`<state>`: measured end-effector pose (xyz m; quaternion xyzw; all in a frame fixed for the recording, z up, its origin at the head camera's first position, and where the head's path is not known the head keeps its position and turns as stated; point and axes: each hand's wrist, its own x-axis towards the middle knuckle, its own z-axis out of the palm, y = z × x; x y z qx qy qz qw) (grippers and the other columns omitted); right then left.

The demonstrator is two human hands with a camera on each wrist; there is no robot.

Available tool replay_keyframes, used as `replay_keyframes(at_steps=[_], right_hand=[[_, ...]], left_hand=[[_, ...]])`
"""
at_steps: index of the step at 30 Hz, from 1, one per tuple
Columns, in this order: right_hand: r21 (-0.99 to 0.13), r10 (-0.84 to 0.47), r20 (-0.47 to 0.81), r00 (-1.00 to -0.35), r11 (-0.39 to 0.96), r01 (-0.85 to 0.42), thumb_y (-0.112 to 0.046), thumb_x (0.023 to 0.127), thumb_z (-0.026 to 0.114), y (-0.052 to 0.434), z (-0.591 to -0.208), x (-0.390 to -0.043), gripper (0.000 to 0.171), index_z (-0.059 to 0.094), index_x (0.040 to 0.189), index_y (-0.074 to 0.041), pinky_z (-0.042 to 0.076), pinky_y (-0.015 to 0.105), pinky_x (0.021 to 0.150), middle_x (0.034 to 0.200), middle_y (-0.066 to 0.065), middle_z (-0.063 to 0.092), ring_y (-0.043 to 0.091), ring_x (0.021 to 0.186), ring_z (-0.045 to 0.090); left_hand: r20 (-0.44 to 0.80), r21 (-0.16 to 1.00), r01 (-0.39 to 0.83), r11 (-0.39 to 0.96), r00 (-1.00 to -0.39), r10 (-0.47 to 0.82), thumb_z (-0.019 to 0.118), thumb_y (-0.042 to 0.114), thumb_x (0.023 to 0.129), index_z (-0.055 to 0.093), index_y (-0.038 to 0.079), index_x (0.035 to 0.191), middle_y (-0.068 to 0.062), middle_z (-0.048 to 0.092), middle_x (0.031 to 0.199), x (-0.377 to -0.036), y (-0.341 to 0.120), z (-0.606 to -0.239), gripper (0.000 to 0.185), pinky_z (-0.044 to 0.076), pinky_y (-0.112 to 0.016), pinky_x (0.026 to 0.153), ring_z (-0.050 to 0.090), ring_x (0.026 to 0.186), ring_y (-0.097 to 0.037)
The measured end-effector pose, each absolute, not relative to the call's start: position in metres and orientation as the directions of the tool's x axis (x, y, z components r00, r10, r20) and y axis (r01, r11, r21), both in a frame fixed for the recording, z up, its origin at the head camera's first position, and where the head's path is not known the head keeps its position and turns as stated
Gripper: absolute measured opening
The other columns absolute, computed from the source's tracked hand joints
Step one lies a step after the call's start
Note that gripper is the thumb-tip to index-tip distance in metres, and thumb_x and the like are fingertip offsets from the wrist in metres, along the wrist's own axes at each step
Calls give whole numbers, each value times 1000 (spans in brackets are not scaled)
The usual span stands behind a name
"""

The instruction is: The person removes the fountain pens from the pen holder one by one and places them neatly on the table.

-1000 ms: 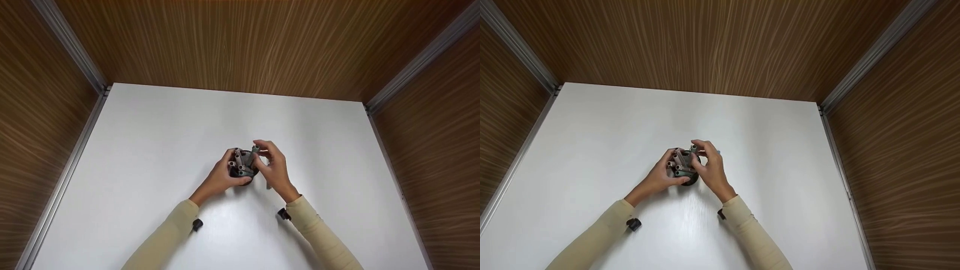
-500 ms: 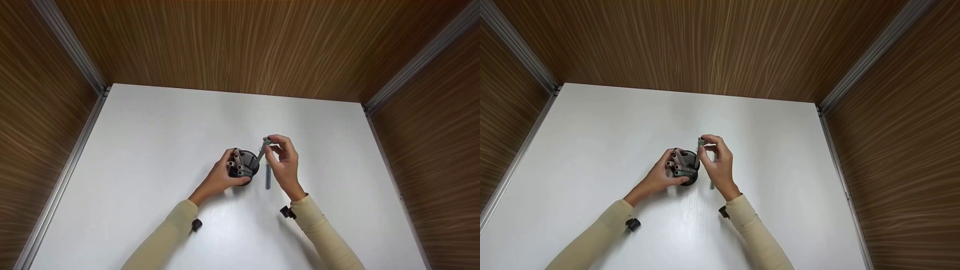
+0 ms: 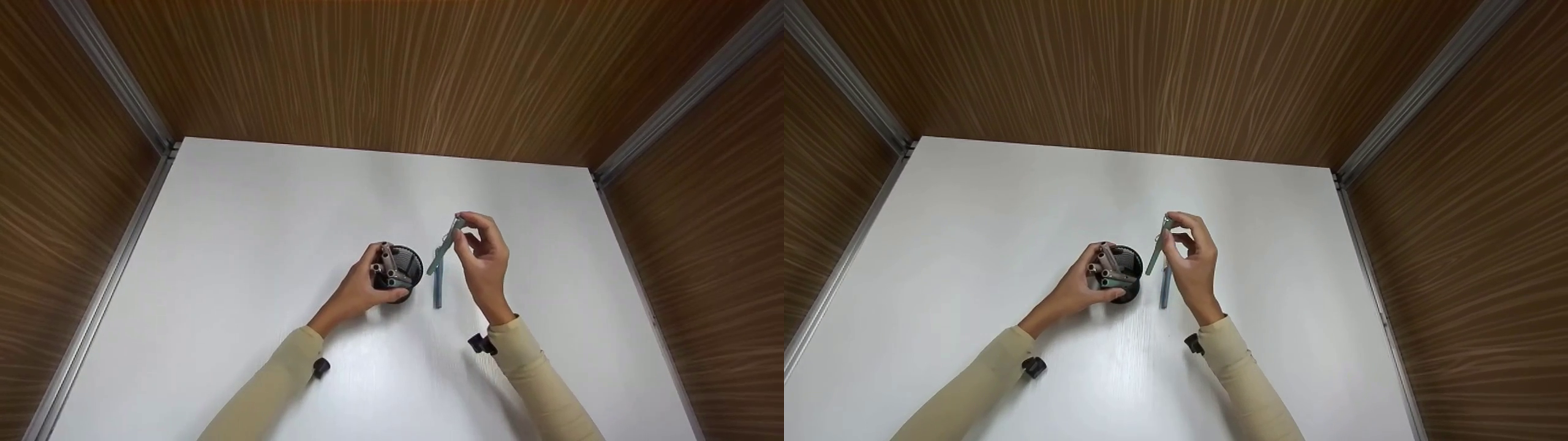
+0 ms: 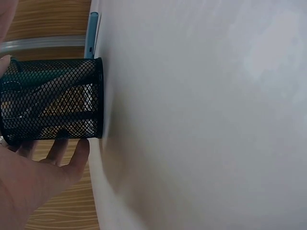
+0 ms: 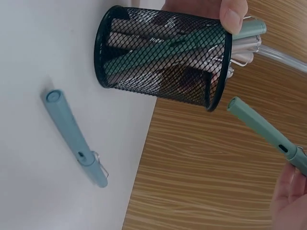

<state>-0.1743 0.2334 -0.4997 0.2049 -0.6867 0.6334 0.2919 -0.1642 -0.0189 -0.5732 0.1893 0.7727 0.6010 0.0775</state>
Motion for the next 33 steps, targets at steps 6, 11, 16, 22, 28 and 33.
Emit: replay_keyframes(at_steps=[6, 11, 16, 22, 28, 33], right_hand=[[-795, 92, 604, -792, 133, -592, 18, 99, 66, 250, -503, -176, 35, 64, 133, 12, 59, 29, 88, 124, 25, 66, 24, 111, 67], [-825, 92, 556, -826, 182, -535, 19, 99, 65, 263, -508, -175, 34, 67, 132, 11, 58, 26, 86, 120, 25, 62, 20, 108, 66], [-860, 105, 489, -866, 221, -459, 18, 100, 65, 273, -518, -178, 32, 68, 131, 13, 58, 22, 86, 119, 29, 61, 22, 105, 65], [-909, 130, 340, -931, 299, -290, 8, 101, 71, 285, -530, -183, 30, 73, 131, 6, 53, 20, 82, 119, 25, 69, 25, 106, 65], [-937, 116, 127, -985, 341, -81, 2, 101, 69, 296, -539, -191, 30, 74, 130, 5, 57, 21, 80, 118, 20, 71, 26, 104, 64], [-914, 92, -66, -994, 394, 97, -4, 103, 68, 300, -545, -198, 33, 71, 134, 6, 59, 24, 78, 120, 19, 68, 26, 101, 63]], left_hand=[[114, 957, 206, 205, -914, 389, 95, 41, 86, 39, 15, 164, -6, 58, 150, -164, -18, -573, 99, 44, -50, 114, 55, 136, -24], [104, 958, 198, 207, -913, 394, 94, 43, 87, 39, 16, 165, -7, 57, 150, -162, -18, -572, 98, 45, -52, 113, 55, 135, -26], [99, 958, 195, 209, -913, 396, 94, 42, 87, 39, 17, 165, -7, 57, 150, -162, -19, -572, 98, 47, -51, 111, 56, 134, -26], [103, 963, 193, 189, -909, 403, 94, 42, 87, 40, 18, 165, -7, 57, 151, -164, -19, -573, 98, 47, -52, 110, 57, 134, -26], [111, 958, 203, 201, -913, 392, 95, 42, 85, 41, 20, 163, -6, 59, 148, -165, -19, -571, 97, 47, -51, 111, 57, 132, -25], [103, 961, 192, 198, -917, 386, 96, 41, 85, 41, 20, 163, -5, 59, 147, -163, -20, -571, 97, 47, -50, 110, 58, 131, -25]])
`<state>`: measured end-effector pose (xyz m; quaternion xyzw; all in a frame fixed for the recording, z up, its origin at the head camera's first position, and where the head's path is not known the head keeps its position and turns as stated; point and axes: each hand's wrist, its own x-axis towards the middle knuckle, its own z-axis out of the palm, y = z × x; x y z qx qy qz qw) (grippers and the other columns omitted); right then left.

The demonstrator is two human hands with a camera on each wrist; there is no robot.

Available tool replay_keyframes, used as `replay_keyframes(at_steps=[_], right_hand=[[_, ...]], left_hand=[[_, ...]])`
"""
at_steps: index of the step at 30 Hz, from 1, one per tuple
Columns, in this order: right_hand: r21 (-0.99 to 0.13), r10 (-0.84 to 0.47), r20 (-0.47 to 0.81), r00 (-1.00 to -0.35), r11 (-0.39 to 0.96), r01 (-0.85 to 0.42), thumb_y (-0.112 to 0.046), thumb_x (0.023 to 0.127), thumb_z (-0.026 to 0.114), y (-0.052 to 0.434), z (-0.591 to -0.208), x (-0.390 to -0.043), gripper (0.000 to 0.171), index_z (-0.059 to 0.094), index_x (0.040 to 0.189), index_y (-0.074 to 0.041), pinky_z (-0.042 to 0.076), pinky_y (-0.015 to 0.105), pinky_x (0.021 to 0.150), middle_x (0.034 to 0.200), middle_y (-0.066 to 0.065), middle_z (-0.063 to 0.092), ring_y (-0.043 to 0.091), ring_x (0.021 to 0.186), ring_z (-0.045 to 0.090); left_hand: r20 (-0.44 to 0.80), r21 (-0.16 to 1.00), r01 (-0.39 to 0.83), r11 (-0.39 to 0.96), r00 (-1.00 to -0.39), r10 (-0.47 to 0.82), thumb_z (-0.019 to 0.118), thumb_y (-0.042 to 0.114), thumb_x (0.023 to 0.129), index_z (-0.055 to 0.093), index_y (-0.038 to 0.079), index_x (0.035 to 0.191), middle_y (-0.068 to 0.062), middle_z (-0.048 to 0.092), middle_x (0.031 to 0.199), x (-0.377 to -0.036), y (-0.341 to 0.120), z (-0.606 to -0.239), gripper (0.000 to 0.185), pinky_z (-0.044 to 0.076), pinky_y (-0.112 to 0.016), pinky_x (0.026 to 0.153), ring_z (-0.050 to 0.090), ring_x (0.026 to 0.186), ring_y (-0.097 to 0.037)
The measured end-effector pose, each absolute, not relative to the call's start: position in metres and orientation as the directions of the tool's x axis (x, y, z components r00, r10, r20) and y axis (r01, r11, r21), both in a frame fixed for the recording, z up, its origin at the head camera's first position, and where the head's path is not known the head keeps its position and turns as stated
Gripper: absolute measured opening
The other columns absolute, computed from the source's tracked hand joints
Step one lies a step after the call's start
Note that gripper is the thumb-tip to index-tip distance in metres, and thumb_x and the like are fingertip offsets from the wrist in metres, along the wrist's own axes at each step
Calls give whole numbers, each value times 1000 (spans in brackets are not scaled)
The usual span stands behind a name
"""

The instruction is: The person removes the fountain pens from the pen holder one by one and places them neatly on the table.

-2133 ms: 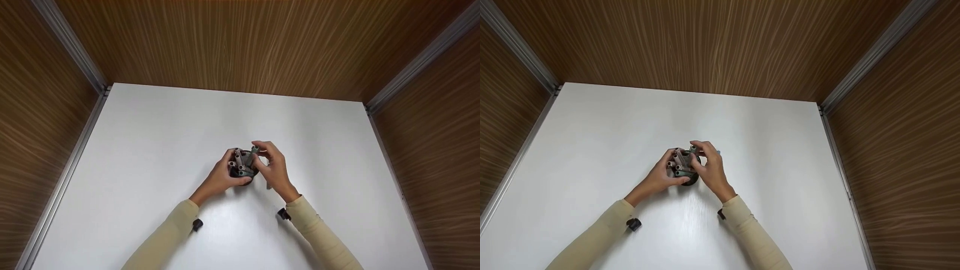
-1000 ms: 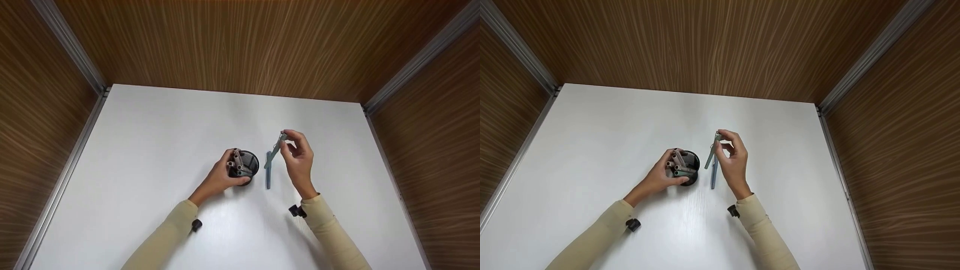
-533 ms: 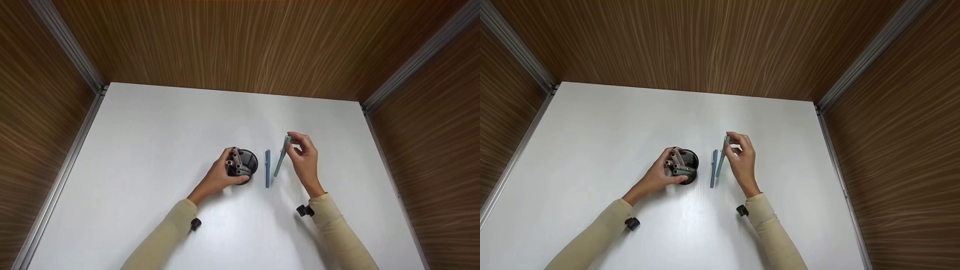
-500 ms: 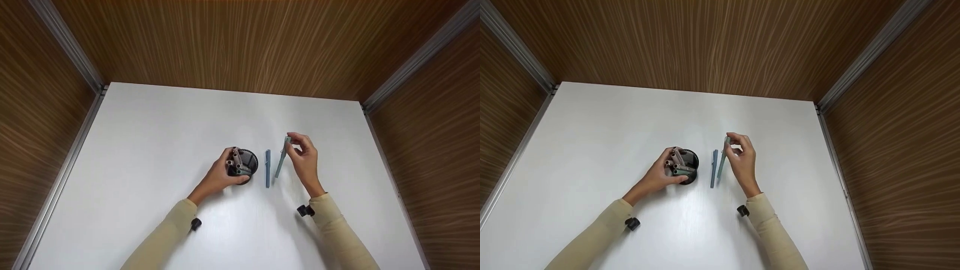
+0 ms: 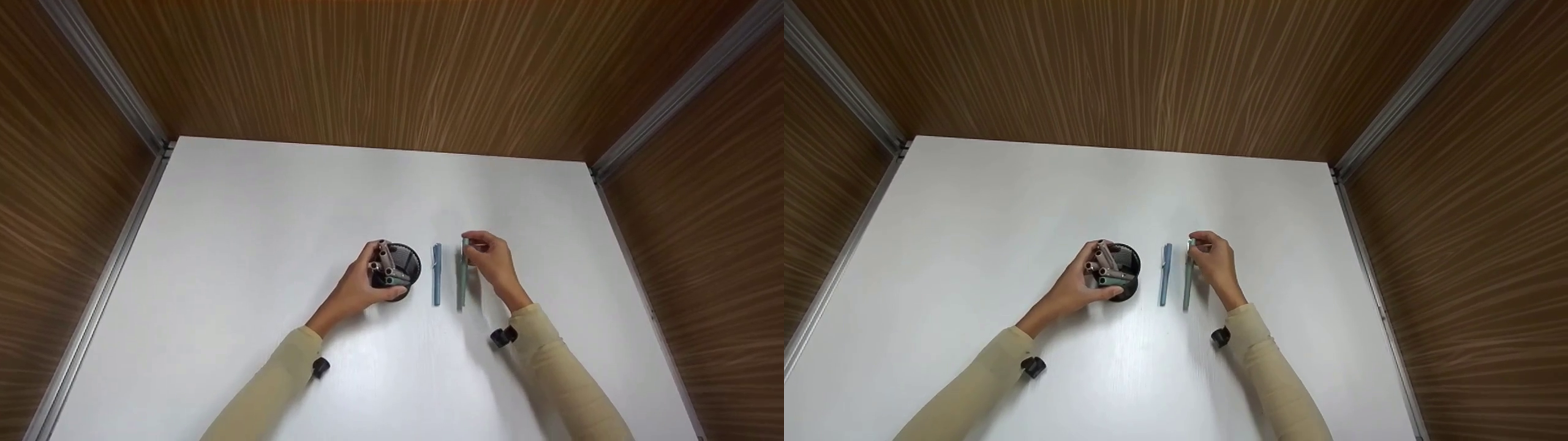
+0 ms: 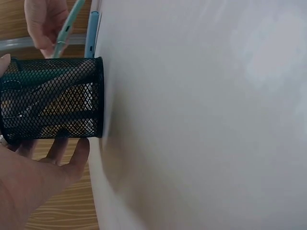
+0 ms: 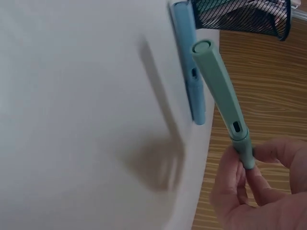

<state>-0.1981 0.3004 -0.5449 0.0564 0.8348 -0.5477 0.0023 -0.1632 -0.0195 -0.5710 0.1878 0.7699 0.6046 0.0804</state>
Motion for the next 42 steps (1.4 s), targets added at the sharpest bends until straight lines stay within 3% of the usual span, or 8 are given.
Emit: replay_keyframes(at_steps=[6, 14, 20, 31, 42], right_hand=[[-855, 65, -188, -980, 479, 196, -9, 103, 67, 302, -552, -208, 34, 71, 135, 2, 57, 26, 79, 122, 17, 67, 26, 103, 62], [-799, 64, -210, -976, 564, 209, -5, 99, 68, 299, -554, -216, 29, 74, 126, 6, 55, 26, 78, 111, 16, 69, 24, 97, 64], [-756, 108, -246, -963, 601, 260, -5, 100, 66, 294, -552, -215, 29, 74, 126, 5, 54, 32, 81, 113, 17, 69, 26, 97, 64], [-750, 127, -237, -963, 606, 264, -8, 102, 67, 290, -554, -214, 29, 72, 127, 4, 54, 39, 88, 117, 19, 68, 30, 101, 62], [-755, 144, -168, -975, 618, 221, -8, 104, 67, 290, -561, -211, 26, 72, 125, 6, 54, 37, 85, 113, 19, 70, 28, 97, 64]], left_hand=[[97, 965, 181, 190, -919, 382, 96, 39, 86, 41, 20, 163, -6, 59, 147, -161, -20, -573, 97, 46, -50, 112, 57, 132, -25], [120, 971, 192, 145, -910, 398, 96, 34, 87, 42, 19, 163, -9, 60, 147, -162, -18, -573, 94, 46, -51, 110, 57, 130, -25], [112, 964, 197, 178, -910, 399, 96, 38, 86, 41, 19, 163, -6, 59, 146, -163, -17, -573, 97, 47, -47, 110, 57, 130, -23], [95, 967, 179, 183, -916, 390, 97, 40, 85, 40, 20, 164, -6, 59, 148, -163, -19, -574, 99, 49, -51, 109, 58, 130, -26], [120, 964, 202, 172, -911, 395, 96, 38, 86, 41, 16, 164, -8, 59, 147, -163, -20, -574, 98, 47, -49, 109, 57, 130, -24]])
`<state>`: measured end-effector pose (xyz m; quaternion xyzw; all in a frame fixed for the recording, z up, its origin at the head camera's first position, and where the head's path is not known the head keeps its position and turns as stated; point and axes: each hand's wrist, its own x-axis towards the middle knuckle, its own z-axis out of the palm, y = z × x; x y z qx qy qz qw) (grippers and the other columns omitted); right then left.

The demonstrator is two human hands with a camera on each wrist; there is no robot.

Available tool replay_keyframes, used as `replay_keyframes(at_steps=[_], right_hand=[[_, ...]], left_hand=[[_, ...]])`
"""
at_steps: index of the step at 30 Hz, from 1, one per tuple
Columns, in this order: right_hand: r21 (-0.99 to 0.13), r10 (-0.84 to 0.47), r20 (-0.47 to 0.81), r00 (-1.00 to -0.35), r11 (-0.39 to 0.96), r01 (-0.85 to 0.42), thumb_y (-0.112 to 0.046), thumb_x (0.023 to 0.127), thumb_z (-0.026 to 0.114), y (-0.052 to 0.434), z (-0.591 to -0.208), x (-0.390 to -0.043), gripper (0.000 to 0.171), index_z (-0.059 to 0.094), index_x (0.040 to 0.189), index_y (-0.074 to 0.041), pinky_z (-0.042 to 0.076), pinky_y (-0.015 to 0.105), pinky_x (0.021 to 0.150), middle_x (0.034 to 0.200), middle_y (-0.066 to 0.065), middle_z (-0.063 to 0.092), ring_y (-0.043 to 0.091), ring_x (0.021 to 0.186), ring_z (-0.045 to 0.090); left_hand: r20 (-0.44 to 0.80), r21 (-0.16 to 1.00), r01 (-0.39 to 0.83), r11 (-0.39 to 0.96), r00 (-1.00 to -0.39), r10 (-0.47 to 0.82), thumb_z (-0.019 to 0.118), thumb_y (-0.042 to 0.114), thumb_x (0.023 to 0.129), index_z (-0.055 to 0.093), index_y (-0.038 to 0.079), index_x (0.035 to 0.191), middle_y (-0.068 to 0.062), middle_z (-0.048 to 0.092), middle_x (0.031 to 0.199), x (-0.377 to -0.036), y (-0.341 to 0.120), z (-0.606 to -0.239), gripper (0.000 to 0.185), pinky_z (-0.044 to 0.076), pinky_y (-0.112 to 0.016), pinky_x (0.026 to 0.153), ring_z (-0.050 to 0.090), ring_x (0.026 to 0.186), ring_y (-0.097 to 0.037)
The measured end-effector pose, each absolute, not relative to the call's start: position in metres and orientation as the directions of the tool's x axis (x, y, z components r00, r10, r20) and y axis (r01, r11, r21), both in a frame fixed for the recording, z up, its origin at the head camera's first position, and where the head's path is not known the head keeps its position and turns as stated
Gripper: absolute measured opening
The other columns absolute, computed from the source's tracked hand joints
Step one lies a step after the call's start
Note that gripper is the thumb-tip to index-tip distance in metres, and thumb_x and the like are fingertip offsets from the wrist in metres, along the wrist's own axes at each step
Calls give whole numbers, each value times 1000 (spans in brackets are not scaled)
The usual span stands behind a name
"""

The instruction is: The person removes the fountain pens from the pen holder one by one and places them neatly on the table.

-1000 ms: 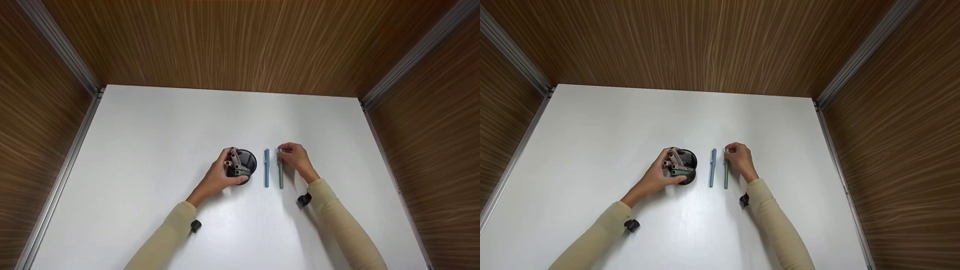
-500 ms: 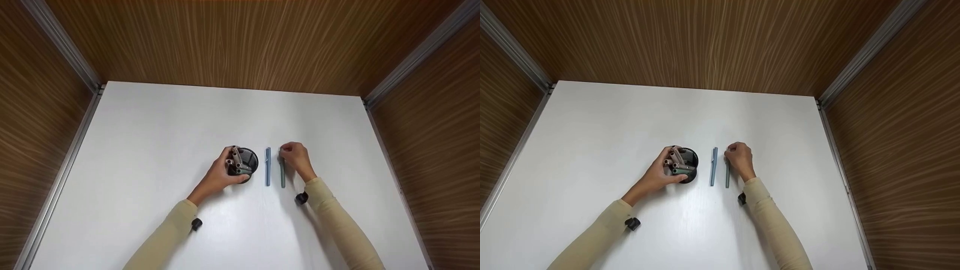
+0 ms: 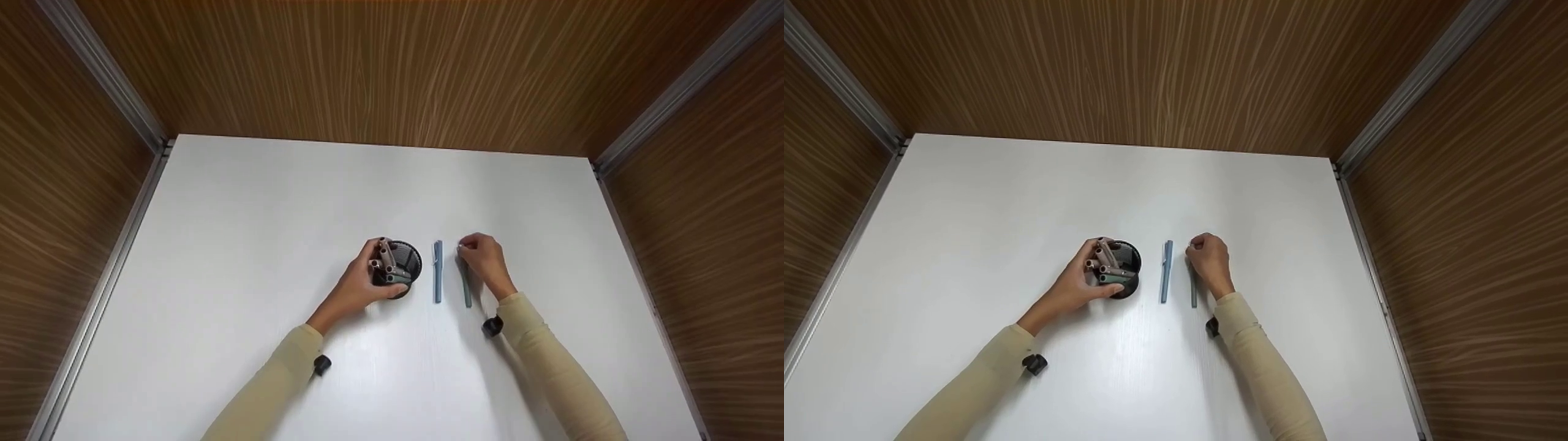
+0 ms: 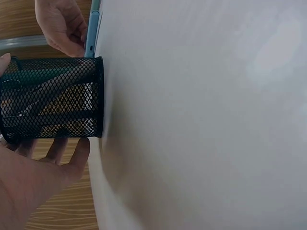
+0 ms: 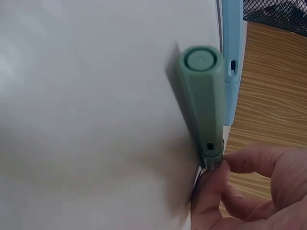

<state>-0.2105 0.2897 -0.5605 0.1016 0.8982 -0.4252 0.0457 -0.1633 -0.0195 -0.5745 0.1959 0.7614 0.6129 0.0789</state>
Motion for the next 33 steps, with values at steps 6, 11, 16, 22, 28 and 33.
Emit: replay_keyframes(at_steps=[6, 11, 16, 22, 28, 33], right_hand=[[-765, 177, -71, -982, 623, 167, -10, 106, 67, 288, -556, -201, 29, 70, 130, 7, 54, 43, 88, 118, 21, 64, 32, 104, 60], [-794, 161, 63, -985, 606, 48, -8, 104, 66, 281, -552, -191, 26, 72, 128, 3, 53, 38, 87, 119, 18, 64, 31, 106, 62], [-913, 122, 134, -983, 401, -75, -5, 106, 65, 271, -551, -186, 21, 74, 124, 1, 50, 25, 78, 118, 23, 69, 26, 101, 63], [-965, 43, 205, -978, 178, -195, -4, 106, 69, 257, -546, -179, 18, 74, 122, 3, 55, 26, 77, 111, 28, 68, 32, 92, 65], [-931, -192, 328, -925, 101, -351, 2, 106, 68, 239, -539, -173, 23, 66, 125, 15, 56, 30, 91, 113, 23, 73, 29, 102, 71], [-902, -398, 326, -857, 139, -408, 1, 106, 69, 229, -535, -170, 23, 72, 129, 2, 53, 40, 103, 124, 16, 73, 25, 116, 68]], left_hand=[[111, 966, 193, 173, -912, 395, 96, 38, 85, 42, 20, 163, -6, 59, 147, -164, -20, -575, 96, 48, -49, 110, 58, 130, -24], [103, 968, 183, 174, -915, 391, 97, 37, 85, 41, 20, 163, -7, 58, 149, -165, -21, -574, 97, 47, -48, 111, 57, 132, -24], [96, 969, 176, 175, -916, 389, 97, 37, 85, 42, 22, 163, -8, 59, 149, -165, -21, -573, 97, 46, -51, 112, 57, 132, -26], [104, 966, 184, 180, -918, 384, 97, 38, 85, 43, 21, 162, -8, 59, 148, -165, -19, -572, 96, 44, -52, 113, 56, 133, -25], [116, 964, 198, 176, -913, 390, 96, 37, 86, 41, 18, 162, -6, 60, 147, -165, -19, -574, 95, 42, -48, 114, 55, 133, -22], [104, 967, 187, 171, -910, 402, 94, 38, 88, 39, 19, 164, -5, 56, 152, -164, -19, -574, 95, 42, -49, 114, 54, 135, -21]])
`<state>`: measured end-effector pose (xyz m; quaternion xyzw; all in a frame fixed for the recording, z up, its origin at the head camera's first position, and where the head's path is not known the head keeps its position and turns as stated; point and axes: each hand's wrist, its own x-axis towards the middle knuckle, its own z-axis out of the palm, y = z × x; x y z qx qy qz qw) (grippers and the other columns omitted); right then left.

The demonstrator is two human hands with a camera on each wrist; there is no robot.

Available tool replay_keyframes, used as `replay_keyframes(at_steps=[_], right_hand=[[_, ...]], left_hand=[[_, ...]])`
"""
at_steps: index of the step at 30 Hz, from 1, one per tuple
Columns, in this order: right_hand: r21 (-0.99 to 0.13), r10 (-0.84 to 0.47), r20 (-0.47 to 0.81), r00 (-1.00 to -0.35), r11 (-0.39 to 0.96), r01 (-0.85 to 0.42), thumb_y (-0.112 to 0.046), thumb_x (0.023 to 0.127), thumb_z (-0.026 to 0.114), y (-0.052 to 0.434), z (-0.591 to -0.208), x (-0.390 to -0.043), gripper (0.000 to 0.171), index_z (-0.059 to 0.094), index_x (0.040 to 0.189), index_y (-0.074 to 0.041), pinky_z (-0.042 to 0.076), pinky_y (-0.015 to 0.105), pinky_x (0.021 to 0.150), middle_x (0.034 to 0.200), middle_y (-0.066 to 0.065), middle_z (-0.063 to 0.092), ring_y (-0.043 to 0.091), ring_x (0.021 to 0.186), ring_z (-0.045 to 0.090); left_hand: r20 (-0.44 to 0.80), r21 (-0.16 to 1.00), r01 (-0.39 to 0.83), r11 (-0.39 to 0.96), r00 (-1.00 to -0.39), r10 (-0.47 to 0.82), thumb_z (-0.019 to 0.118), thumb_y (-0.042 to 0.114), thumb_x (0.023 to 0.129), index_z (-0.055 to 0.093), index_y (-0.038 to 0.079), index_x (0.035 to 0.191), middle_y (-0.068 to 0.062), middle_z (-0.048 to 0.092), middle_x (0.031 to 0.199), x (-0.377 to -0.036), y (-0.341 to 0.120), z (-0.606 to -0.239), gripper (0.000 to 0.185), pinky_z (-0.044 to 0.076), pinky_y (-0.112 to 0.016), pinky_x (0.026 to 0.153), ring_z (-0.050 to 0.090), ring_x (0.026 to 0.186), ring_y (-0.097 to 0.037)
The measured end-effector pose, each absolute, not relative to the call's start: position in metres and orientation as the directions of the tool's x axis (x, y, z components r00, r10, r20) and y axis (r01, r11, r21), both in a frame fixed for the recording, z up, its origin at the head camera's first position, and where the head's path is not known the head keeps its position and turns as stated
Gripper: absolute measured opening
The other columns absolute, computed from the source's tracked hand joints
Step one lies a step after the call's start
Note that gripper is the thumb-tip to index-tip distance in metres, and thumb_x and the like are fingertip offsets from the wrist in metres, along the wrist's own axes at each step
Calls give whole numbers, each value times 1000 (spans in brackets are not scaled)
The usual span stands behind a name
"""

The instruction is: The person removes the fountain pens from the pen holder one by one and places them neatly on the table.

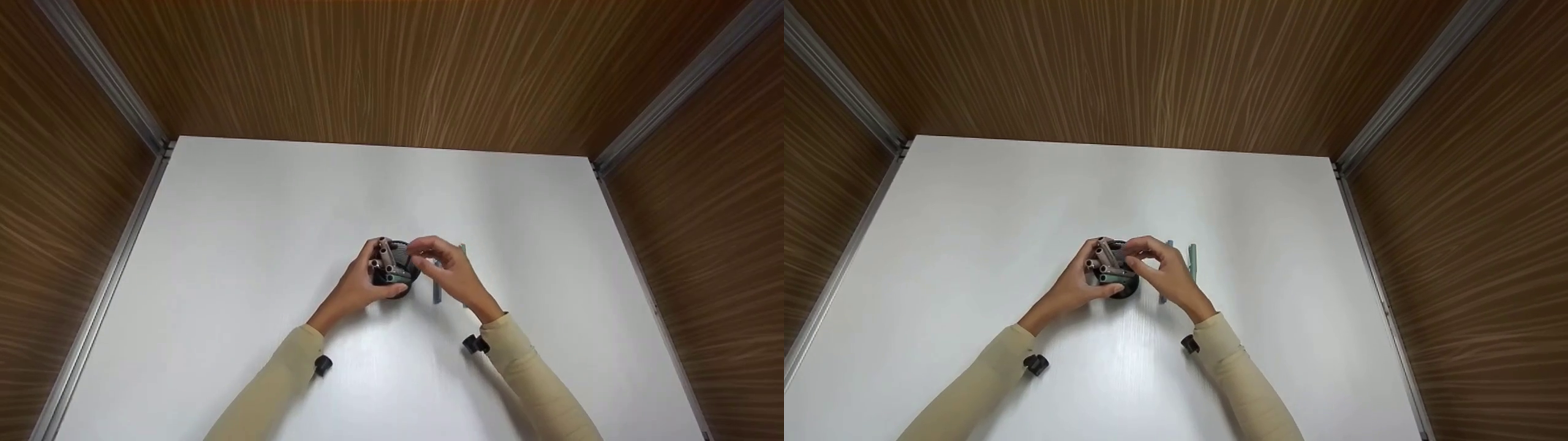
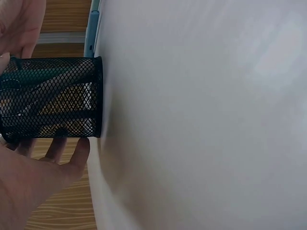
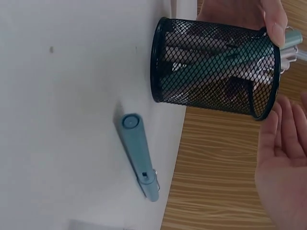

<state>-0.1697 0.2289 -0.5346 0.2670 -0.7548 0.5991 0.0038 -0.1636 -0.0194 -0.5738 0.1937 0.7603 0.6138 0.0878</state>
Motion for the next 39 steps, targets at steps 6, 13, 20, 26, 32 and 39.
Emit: replay_keyframes(at_steps=[6, 13, 20, 26, 32, 39], right_hand=[[-891, -527, 287, -800, 159, -424, 3, 103, 73, 222, -533, -169, 28, 74, 130, -2, 46, 49, 110, 130, 15, 71, 31, 124, 63], [-858, -562, 307, -768, 187, -479, 7, 99, 77, 207, -505, -158, 21, 73, 119, 5, 44, 44, 112, 126, 23, 69, 31, 124, 61], [-814, -536, 383, -752, 189, -549, 8, 94, 82, 199, -501, -154, 18, 71, 107, 4, 49, 50, 103, 114, 18, 71, 29, 112, 64], [-791, -500, 417, -759, 211, -574, 11, 94, 79, 198, -506, -153, 18, 66, 106, 7, 50, 64, 93, 109, 16, 73, 31, 104, 66], [-811, -457, 402, -793, 225, -540, 12, 97, 76, 206, -524, -162, 21, 64, 112, 6, 53, 57, 95, 111, 16, 73, 24, 106, 69], [-858, -427, 414, -804, 110, -501, 14, 94, 78, 216, -537, -169, 22, 64, 108, 3, 54, 43, 103, 116, 16, 72, 24, 110, 69]], left_hand=[[103, 974, 174, 142, -908, 407, 94, 33, 89, 40, 19, 165, -6, 54, 155, -163, -20, -574, 94, 41, -55, 115, 54, 136, -26], [94, 976, 165, 144, -910, 404, 93, 29, 90, 39, 14, 165, -8, 53, 157, -160, -20, -567, 94, 40, -56, 116, 54, 139, -29], [92, 971, 169, 168, -916, 391, 92, 40, 88, 40, 20, 164, -4, 56, 153, -163, -20, -574, 94, 41, -55, 115, 55, 136, -25], [82, 972, 161, 173, -916, 392, 91, 40, 89, 39, 19, 165, -5, 56, 151, -163, -19, -573, 95, 42, -54, 114, 55, 135, -25], [91, 973, 169, 159, -909, 406, 92, 38, 89, 39, 19, 165, -4, 55, 154, -162, -19, -573, 95, 42, -54, 115, 56, 136, -24], [101, 973, 176, 151, -909, 405, 93, 33, 90, 41, 19, 163, -3, 57, 151, -163, -18, -574, 91, 40, -55, 116, 54, 137, -23]])
